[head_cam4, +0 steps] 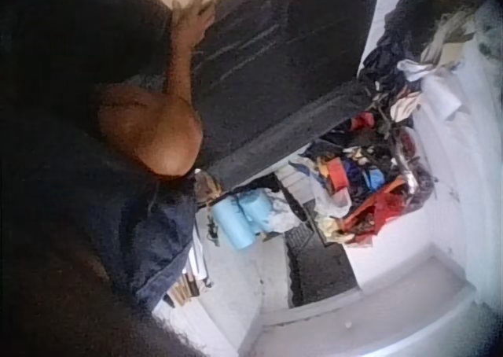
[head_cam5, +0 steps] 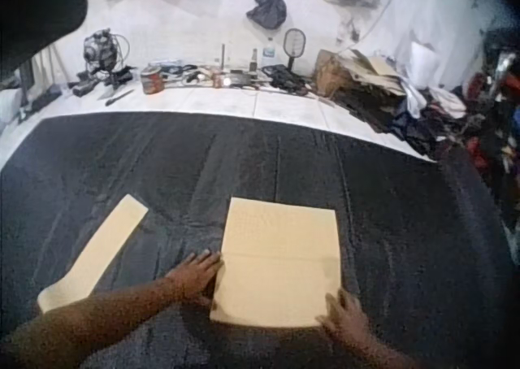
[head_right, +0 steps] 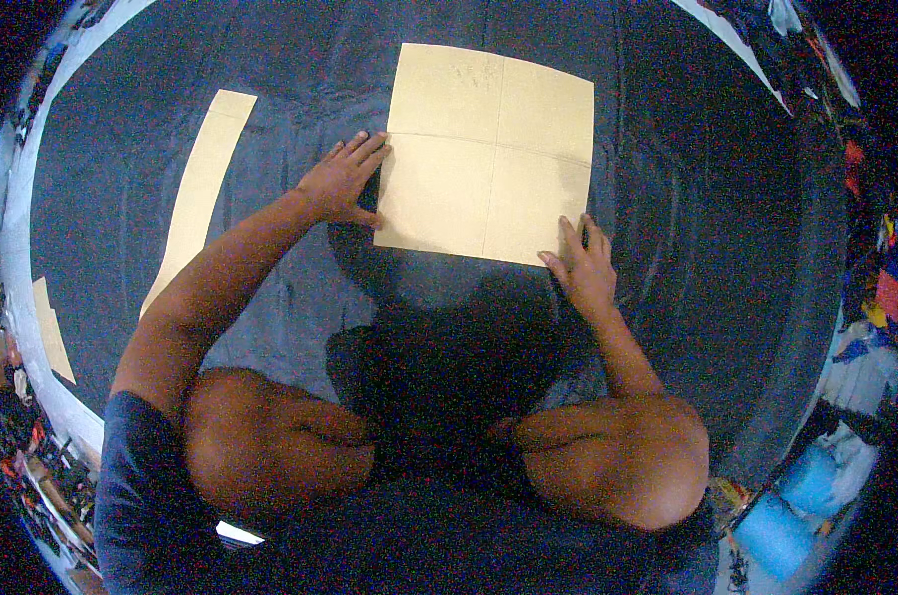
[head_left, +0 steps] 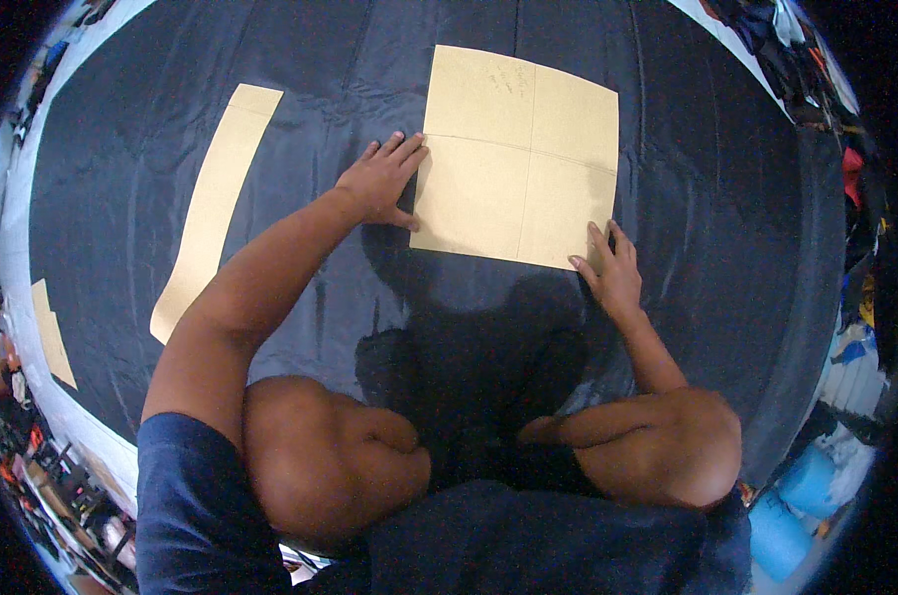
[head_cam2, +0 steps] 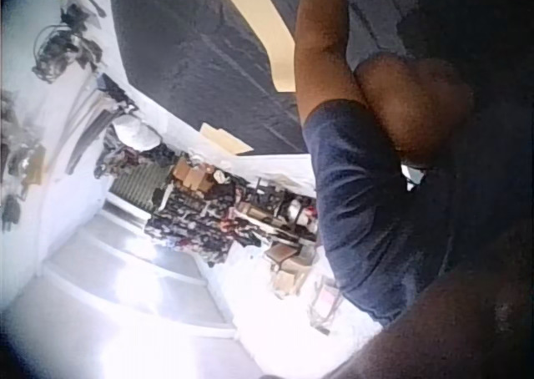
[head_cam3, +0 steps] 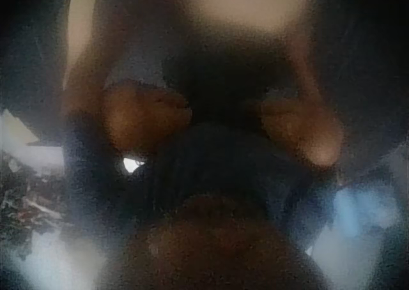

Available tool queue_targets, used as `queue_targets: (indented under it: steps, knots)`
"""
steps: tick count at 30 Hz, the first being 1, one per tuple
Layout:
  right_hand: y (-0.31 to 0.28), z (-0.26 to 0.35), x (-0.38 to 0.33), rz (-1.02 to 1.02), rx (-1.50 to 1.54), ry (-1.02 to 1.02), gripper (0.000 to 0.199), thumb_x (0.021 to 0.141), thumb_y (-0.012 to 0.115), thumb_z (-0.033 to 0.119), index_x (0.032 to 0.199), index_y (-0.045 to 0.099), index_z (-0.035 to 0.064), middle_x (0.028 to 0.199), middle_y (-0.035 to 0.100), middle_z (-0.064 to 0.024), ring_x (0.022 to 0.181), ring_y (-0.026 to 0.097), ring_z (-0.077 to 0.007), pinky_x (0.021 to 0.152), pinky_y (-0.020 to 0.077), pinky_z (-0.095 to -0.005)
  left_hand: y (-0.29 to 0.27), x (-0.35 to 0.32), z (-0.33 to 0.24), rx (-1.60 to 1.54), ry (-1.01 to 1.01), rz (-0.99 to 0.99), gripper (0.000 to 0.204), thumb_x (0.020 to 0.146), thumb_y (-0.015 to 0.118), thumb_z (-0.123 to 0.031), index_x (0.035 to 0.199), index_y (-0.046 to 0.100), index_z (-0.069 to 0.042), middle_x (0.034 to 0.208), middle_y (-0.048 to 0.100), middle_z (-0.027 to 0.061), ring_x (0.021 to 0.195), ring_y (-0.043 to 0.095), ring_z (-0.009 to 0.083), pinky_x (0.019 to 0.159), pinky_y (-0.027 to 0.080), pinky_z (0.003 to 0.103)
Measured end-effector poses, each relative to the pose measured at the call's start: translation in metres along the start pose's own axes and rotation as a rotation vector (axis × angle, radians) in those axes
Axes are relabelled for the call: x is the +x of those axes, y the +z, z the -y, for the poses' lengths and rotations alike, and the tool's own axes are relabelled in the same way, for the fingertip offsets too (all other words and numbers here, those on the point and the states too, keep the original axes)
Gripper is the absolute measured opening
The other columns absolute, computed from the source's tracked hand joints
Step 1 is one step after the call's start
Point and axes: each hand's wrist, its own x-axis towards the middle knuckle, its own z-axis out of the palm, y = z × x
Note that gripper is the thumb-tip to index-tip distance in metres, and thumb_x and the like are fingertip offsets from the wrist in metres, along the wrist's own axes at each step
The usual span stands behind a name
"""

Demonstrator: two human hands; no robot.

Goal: The person places a rectangular paper template on a large black fabric and uses a pencil to trace its outline. They repeatedly reposition the template and trace its edges to mark multiple sections on the fabric.

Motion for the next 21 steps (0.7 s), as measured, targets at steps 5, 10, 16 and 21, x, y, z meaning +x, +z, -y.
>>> queue_targets:
  steps: [5, 10, 16, 21]
  knots:
    - [-0.002, -0.004, 0.000, 0.028, 0.005, -0.002, 0.069, 0.088, 0.071, 0.050, 0.147, 0.049, 0.0205, 0.153, 0.040, -0.0188, 0.136, 0.043, -0.0409, 0.106, 0.0463, -0.0495, -0.004, 0.002, -0.002, 0.021, -0.004, 0.024, 0.124, 0.066, 0.084, -0.062, 0.157, 0.024, -0.004, 0.166, 0.018, 0.0120, 0.152, 0.019, 0.0365, 0.122, 0.024, 0.054]
    - [-0.007, 0.002, 0.005, 0.068, 0.049, 0.009, 0.071, 0.088, 0.072, 0.049, 0.147, 0.049, 0.0168, 0.152, 0.040, -0.0202, 0.136, 0.042, -0.0427, 0.107, 0.0452, -0.0506, 0.008, 0.002, 0.006, -0.028, 0.023, -0.021, 0.129, 0.059, 0.087, -0.062, 0.156, 0.025, -0.004, 0.166, 0.019, 0.0137, 0.151, 0.020, 0.0431, 0.120, 0.025, 0.057]
    - [-0.008, 0.003, 0.002, 0.024, 0.067, 0.002, 0.072, 0.087, 0.074, 0.047, 0.145, 0.049, 0.0134, 0.151, 0.042, -0.0203, 0.136, 0.042, -0.0416, 0.108, 0.0444, -0.0492, -0.001, 0.000, 0.007, -0.006, 0.006, 0.017, 0.130, 0.058, 0.088, -0.061, 0.156, 0.024, -0.004, 0.166, 0.018, 0.0136, 0.150, 0.021, 0.0429, 0.119, 0.026, 0.058]
    - [0.003, -0.014, -0.008, -0.046, 0.067, -0.048, 0.069, 0.087, 0.074, 0.045, 0.143, 0.051, 0.0124, 0.149, 0.044, -0.0192, 0.136, 0.044, -0.0400, 0.109, 0.0444, -0.0480, -0.007, 0.006, -0.001, -0.020, 0.001, 0.042, 0.125, 0.062, 0.088, -0.057, 0.156, 0.025, -0.004, 0.166, 0.018, 0.0135, 0.151, 0.020, 0.0409, 0.121, 0.025, 0.057]
